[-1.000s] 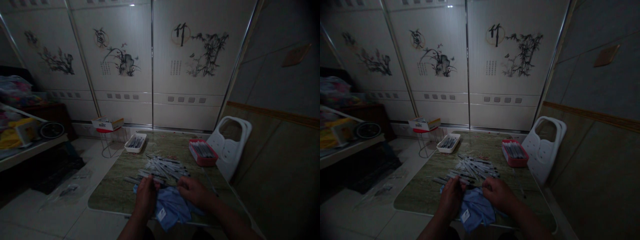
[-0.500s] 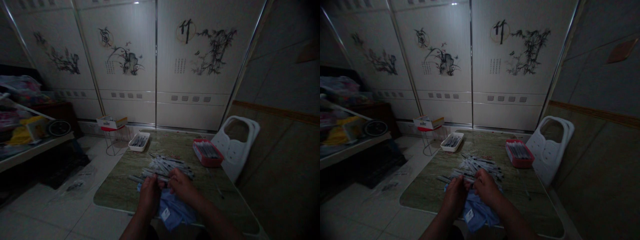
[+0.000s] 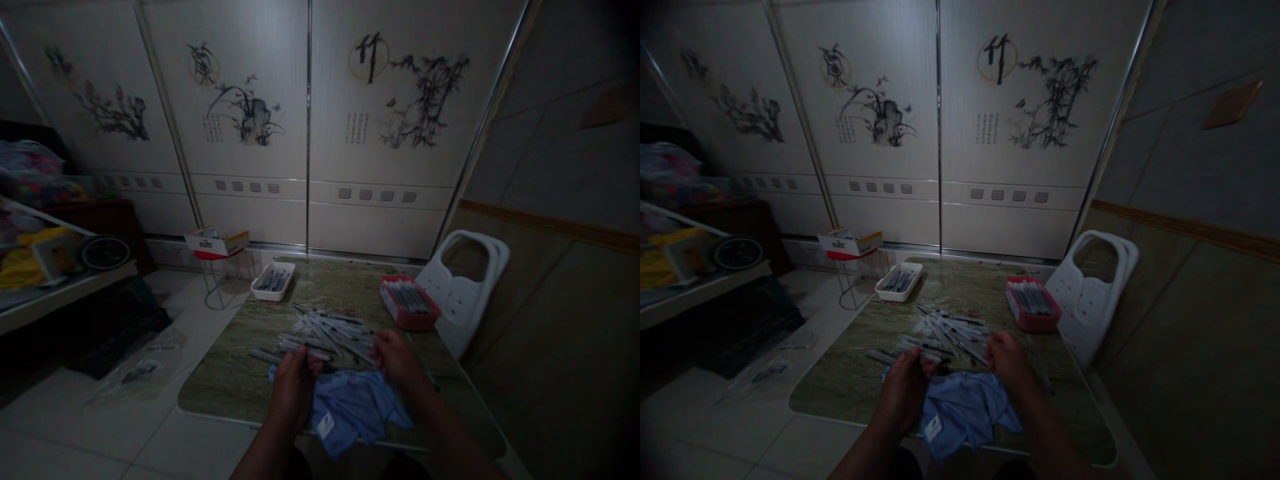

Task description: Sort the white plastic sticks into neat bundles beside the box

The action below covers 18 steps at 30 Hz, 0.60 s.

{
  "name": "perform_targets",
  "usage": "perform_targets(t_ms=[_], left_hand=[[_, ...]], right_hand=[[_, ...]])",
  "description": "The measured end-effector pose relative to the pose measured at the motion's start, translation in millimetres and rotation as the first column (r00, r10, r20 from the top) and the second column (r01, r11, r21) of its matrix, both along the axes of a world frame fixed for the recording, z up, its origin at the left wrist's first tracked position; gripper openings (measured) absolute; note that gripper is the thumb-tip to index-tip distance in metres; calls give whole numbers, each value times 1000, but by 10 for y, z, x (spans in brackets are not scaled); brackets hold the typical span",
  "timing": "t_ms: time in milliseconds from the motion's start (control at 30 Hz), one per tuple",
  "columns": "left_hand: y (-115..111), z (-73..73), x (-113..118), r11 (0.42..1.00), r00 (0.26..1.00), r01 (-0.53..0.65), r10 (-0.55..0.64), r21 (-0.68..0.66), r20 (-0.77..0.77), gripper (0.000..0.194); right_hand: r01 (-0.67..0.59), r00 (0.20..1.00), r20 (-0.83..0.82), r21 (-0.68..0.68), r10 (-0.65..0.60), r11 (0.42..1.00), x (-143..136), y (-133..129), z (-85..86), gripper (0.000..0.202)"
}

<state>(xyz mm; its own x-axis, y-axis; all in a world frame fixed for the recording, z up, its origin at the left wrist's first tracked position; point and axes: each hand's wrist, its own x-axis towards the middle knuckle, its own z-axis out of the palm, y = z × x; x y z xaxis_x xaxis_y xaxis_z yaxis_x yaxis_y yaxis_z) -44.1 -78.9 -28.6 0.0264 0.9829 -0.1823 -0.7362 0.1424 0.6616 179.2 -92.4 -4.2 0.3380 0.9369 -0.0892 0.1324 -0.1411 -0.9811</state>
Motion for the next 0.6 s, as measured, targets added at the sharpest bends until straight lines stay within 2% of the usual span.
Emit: perform_targets(t_ms=[100,200,333,433,600], left_hand=[[10,-13,-2,1000,1000,9,-8,-6,7,22],[27,-36,3,999,999,38,-38,9,16,23],[39,-66,8,999,999,38,-39,25,10,24],[25,-62,9,999,999,40,-40,23,-13,22],[-1,-9,29,1000,999,9,-9,1,-49,21]], right_hand=[[73,989,128,9,-74,997,312,-18,-113,24],[-16,907,421,32,1,999,427,-92,-217,16],[-169,758,634,-32,150,985,287,-145,-252,12],[-243,664,721,-46,201,969,109,-121,-199,12],[-251,590,773,-100,234,963,-93,-32,-112,11]])
